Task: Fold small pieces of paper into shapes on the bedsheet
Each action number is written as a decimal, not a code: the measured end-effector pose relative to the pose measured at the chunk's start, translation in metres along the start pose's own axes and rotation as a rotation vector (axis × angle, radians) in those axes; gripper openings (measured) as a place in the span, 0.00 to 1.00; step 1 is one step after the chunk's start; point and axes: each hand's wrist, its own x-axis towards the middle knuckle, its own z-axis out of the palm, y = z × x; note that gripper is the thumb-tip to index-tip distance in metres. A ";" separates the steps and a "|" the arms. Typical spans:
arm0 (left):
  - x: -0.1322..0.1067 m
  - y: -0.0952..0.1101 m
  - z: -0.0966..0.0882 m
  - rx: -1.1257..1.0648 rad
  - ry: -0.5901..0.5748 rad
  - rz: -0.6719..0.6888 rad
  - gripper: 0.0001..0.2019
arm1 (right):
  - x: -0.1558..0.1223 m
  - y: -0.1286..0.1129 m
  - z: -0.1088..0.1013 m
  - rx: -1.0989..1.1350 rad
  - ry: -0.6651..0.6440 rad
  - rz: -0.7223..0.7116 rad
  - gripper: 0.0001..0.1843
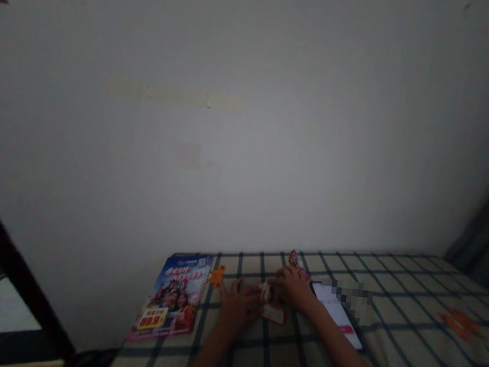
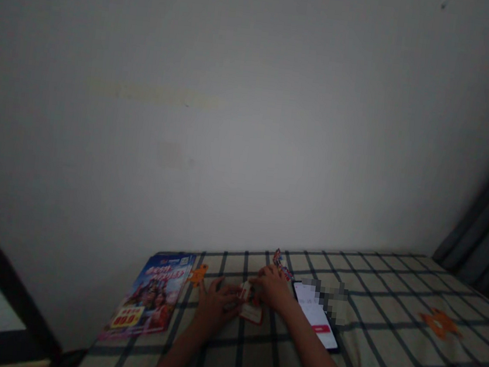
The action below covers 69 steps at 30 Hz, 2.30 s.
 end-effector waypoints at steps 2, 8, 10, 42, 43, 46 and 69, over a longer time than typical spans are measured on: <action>0.000 0.000 0.000 -0.008 -0.005 0.001 0.14 | -0.003 0.001 -0.002 -0.001 -0.016 -0.008 0.26; -0.001 0.001 0.000 0.004 0.025 -0.002 0.15 | -0.010 0.007 -0.006 0.024 -0.096 -0.040 0.32; -0.001 0.001 0.000 0.009 0.021 -0.005 0.14 | -0.011 0.009 -0.007 0.019 -0.128 -0.045 0.34; 0.000 0.000 -0.002 -0.016 -0.162 0.006 0.21 | -0.010 0.021 0.009 0.249 0.071 -0.036 0.13; 0.001 -0.001 -0.002 -0.012 -0.170 0.002 0.22 | -0.007 0.018 0.009 0.231 0.104 -0.032 0.11; 0.000 -0.001 -0.002 -0.010 -0.165 0.002 0.24 | 0.001 0.009 0.010 0.153 0.167 0.007 0.09; -0.001 0.002 -0.001 0.036 -0.148 -0.015 0.25 | 0.007 0.007 0.012 0.130 0.119 0.018 0.11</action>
